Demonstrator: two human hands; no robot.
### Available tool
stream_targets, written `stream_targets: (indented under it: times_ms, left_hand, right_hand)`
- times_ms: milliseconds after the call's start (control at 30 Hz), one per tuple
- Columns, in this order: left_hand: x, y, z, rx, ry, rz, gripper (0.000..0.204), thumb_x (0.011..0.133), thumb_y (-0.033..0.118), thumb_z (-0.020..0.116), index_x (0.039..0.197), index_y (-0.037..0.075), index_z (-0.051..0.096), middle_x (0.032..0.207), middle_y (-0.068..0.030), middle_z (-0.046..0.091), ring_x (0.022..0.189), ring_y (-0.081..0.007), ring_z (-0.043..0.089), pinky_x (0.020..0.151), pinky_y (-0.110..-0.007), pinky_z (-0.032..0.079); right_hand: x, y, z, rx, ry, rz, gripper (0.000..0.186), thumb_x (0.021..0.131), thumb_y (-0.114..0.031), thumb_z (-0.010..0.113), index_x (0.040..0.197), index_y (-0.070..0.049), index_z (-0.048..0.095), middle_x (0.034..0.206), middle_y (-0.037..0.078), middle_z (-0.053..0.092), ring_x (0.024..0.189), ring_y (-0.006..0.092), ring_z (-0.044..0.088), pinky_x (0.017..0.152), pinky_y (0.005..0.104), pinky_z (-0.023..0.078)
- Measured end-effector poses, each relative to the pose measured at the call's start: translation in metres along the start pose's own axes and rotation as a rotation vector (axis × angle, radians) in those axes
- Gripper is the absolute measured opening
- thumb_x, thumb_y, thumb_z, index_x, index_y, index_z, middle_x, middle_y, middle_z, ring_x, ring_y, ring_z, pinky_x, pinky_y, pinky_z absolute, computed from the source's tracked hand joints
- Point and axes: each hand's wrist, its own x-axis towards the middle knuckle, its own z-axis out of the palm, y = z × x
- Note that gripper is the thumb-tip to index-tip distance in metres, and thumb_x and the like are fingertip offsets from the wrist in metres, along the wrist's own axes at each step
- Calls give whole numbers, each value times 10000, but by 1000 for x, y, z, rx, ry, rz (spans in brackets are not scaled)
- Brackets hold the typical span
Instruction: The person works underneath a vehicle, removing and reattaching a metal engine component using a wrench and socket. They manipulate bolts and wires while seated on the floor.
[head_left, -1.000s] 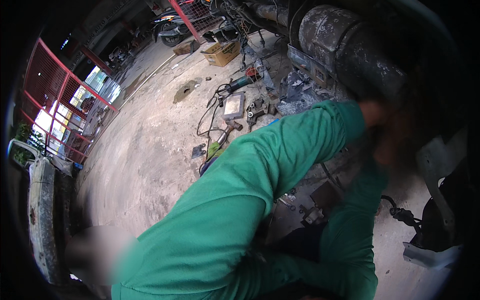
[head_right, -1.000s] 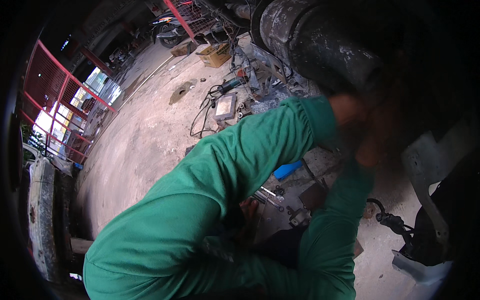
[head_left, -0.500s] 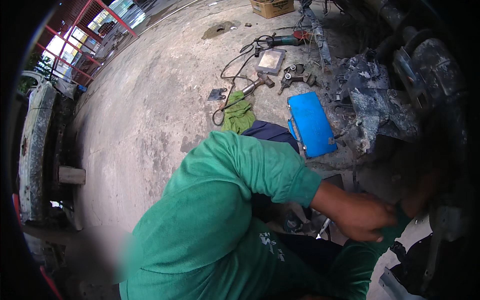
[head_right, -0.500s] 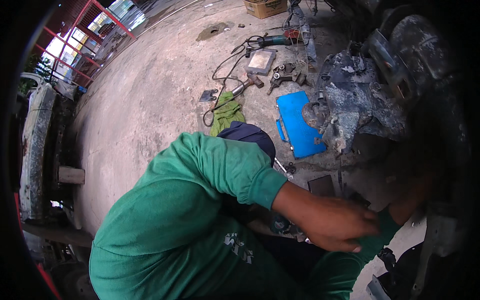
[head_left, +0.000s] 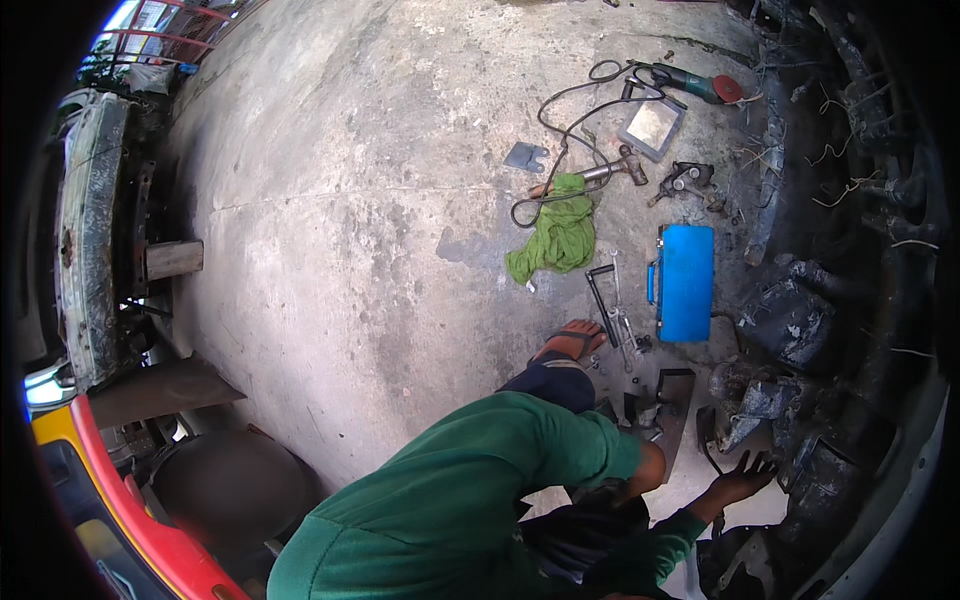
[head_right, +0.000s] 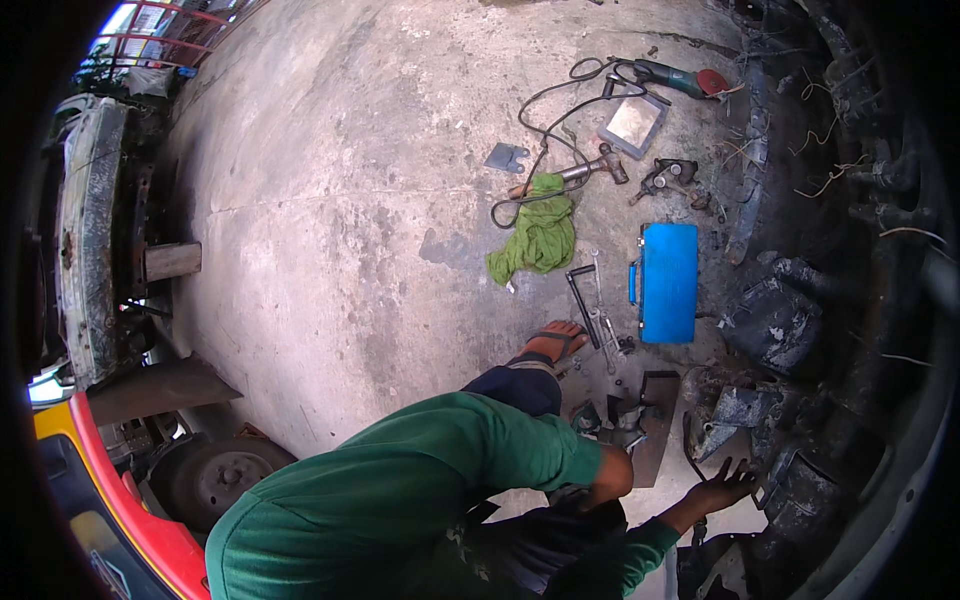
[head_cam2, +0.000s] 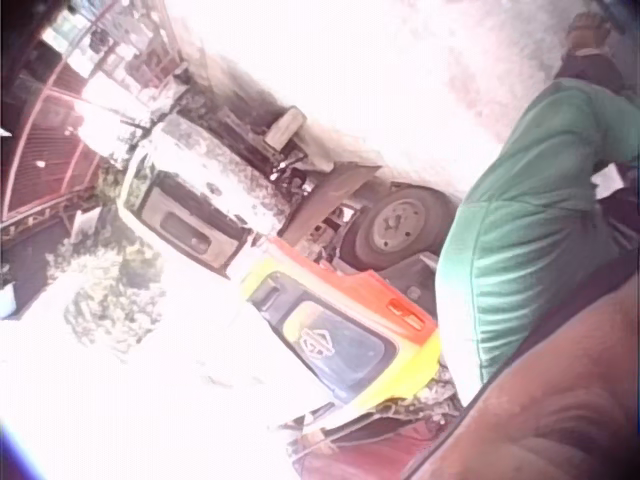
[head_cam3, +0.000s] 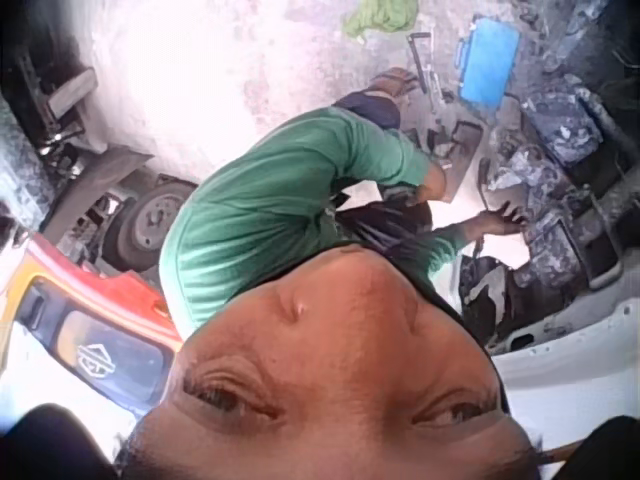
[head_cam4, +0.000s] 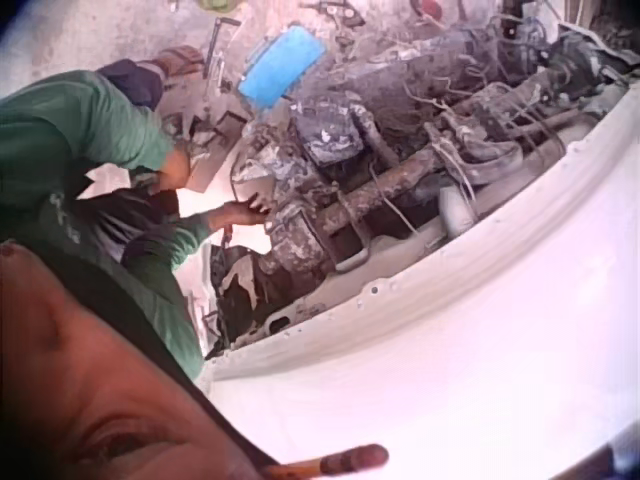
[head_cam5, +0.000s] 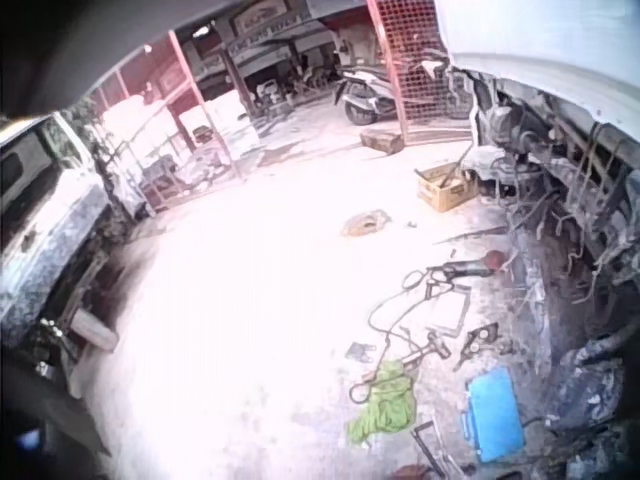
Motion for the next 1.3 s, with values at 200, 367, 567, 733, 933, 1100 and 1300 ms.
stream_targets:
  times_ms: [200,367,567,733,933,1100,1300]
  left_hand:
    - [-102,-30,113,-243,450,55,570,716,441,815,1113,42,725,1088,-188,719,1054,-387,675,903,-512,519]
    - [-336,-94,92,-483,488,-398,606,766,445,777,1190,27,668,1185,-200,670,1102,-397,639,914,-500,511]
    - [-483,-191,128,-586,173,-560,523,872,339,746,1264,15,624,1156,-199,669,1010,-346,683,844,-472,547]
    - [-576,-224,102,-961,1248,-625,447,909,263,744,1253,12,606,1155,-187,647,954,-298,706,805,-395,561]
    - [-700,-237,58,-753,1139,-745,475,863,259,741,1250,36,580,1205,-204,606,1086,-397,641,879,-488,534]
    - [-797,-313,-14,-766,740,-670,555,832,333,735,1318,92,621,1270,-236,638,1183,-424,603,988,-487,501]
    - [-892,-454,-216,-837,683,-813,546,870,388,722,1281,38,633,1185,-218,697,1107,-379,674,956,-452,530]
  right_hand:
    - [-159,17,-85,-942,-559,511,745,961,-374,676,1514,23,373,1532,238,423,1405,370,440,1119,457,404]
    - [-272,-61,-31,-1669,-1106,322,817,803,-508,766,1412,-14,536,1454,274,497,1381,426,443,1155,473,368]
    - [-354,-102,95,-1815,-1426,471,838,807,-618,708,1373,-14,580,1298,253,634,1281,401,562,1102,435,437]
    - [-433,-171,372,-1298,-1636,612,653,891,-417,730,1378,-13,568,1232,212,684,1120,340,677,975,400,524]
    - [-440,-278,634,-875,-1382,15,501,886,-199,735,1324,-12,579,1205,206,657,1150,354,641,990,421,506]
    - [-379,-298,730,-1042,-1105,-94,666,827,-238,791,1374,7,499,1343,250,537,1255,431,531,1046,469,456]
    - [-289,-258,914,-968,-1063,-44,810,837,-369,785,1461,0,423,1471,270,442,1347,468,444,1115,495,397]
